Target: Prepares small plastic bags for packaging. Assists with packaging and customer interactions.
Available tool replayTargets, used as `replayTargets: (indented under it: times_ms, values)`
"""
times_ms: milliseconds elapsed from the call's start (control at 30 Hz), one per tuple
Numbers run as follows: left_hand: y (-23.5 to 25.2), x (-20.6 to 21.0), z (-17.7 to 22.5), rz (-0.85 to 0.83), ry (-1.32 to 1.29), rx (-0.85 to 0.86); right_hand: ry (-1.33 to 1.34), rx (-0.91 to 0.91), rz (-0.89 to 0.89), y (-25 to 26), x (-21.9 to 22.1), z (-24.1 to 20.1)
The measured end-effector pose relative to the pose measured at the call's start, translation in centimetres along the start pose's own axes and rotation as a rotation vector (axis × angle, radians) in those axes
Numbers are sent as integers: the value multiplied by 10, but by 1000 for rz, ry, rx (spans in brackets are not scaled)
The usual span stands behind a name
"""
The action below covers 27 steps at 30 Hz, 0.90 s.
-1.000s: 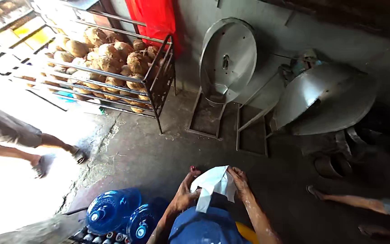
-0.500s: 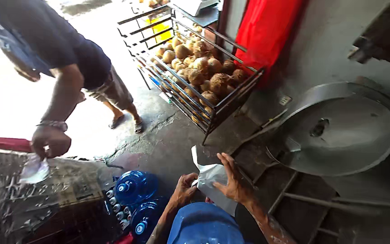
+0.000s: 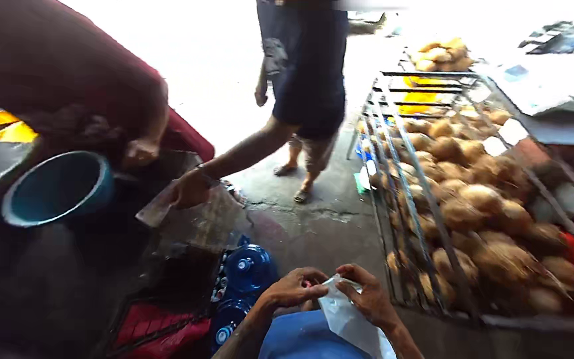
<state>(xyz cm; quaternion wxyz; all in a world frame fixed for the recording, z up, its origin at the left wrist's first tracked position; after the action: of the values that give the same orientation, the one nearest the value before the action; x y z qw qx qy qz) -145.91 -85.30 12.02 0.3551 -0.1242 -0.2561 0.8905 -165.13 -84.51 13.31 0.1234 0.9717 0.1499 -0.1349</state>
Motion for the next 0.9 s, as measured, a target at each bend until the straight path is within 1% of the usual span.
replayTargets:
  times_ms: [67, 133, 267, 333, 400, 467, 533, 567, 600, 667, 700, 733, 767, 800, 833, 900]
  values:
    - [9, -18, 1, 116, -32, -2, 22, -63, -76, 37, 12, 6]
    - [14, -40, 1, 249, -134, 27, 56, -97, -143, 74, 20, 8]
    - [2, -78, -10, 475, -309, 46, 136, -121, -276, 131, 39, 17]
    - [-3, -90, -12, 526, -331, 25, 205, -154, -340, 155, 48, 21]
    - [-4, -94, -4, 509, -303, -18, 280, -200, -408, 176, 57, 21]
    - [1, -95, 5, 579, -307, -24, 325, -254, -482, 194, 61, 21]
    - [5, -102, 11, 747, -370, -25, 339, -304, -527, 215, 60, 20]
    - [1, -108, 10, 873, -407, -38, 349, -308, -542, 224, 59, 22]
    - [-10, -119, 8, 1042, -436, -64, 359, -304, -562, 231, 58, 24]
    - [-54, -152, 2, 1436, -428, -156, 351, -288, -617, 244, 59, 31]
    - [-83, -174, -1, 1612, -373, -242, 334, -277, -646, 249, 61, 34]
    - [-112, -199, -7, 1759, -302, -333, 319, -266, -671, 253, 63, 36]
    - [-137, -225, -18, 1863, -222, -420, 305, -255, -692, 258, 65, 38]
    - [-157, -250, -36, 1926, -131, -506, 283, -252, -701, 262, 67, 38]
    - [-170, -273, -57, 1932, -42, -617, 247, -258, -685, 268, 69, 39]
    - [-190, -314, -96, 1847, 81, -831, 164, -288, -591, 293, 76, 41]
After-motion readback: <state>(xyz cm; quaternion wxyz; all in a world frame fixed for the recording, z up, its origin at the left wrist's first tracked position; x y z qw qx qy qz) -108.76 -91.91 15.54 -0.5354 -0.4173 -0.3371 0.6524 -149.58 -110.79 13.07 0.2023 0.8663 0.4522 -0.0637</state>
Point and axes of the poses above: each hand's wrist, its own y-axis towards the middle knuckle, its own x-axis out of the palm, z = x × y, the point moved 6 cm from there along y, towards the middle knuckle, and after that the axes turned 15 degrees about -x, right-handed, at the moved point
